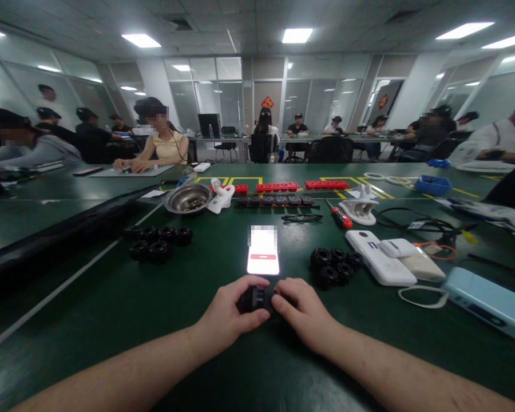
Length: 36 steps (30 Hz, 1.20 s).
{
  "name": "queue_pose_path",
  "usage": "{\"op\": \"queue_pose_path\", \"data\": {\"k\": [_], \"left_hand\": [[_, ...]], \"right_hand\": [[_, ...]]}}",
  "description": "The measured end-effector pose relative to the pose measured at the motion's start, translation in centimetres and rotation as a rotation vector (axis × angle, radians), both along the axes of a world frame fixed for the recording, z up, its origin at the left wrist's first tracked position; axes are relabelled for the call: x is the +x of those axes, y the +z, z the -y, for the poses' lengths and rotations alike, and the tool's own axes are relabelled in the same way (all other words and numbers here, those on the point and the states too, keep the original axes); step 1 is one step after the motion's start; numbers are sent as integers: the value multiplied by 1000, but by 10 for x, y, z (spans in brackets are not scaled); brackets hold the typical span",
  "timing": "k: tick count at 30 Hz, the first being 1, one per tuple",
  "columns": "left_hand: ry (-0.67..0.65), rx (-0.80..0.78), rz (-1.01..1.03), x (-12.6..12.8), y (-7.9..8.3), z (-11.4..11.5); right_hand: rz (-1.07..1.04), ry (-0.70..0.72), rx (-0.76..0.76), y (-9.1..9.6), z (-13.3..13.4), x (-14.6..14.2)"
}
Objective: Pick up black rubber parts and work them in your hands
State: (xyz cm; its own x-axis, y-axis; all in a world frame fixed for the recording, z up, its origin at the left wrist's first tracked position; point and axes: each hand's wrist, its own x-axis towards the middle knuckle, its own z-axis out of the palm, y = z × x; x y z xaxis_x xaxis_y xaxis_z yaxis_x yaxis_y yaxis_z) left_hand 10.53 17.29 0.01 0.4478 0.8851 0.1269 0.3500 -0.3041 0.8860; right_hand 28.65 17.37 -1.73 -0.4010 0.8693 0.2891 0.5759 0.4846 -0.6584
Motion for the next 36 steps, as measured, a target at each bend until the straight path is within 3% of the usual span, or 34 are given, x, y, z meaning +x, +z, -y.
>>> {"op": "queue_pose_path", "data": {"k": [6,11,15,24,31,36], "left_hand": [[1,-233,122,2,-4,-8],[17,-116,137,0,-4,-5],[58,-70,79,0,-2,-2],[-6,-319,270,2,-10,-12],[27,-182,103,1,-5,-5],[-17,-214,164,1,-4,-7]], "right_hand": [[-22,-64,14,1,4,-2],[-56,-17,50,4,7,0],[17,5,-13,3,3,0],[-141,41,-114,4,3,-4],[-30,-5,-85,1,-2,-1],[-116,14,-82,2,3,0]]}}
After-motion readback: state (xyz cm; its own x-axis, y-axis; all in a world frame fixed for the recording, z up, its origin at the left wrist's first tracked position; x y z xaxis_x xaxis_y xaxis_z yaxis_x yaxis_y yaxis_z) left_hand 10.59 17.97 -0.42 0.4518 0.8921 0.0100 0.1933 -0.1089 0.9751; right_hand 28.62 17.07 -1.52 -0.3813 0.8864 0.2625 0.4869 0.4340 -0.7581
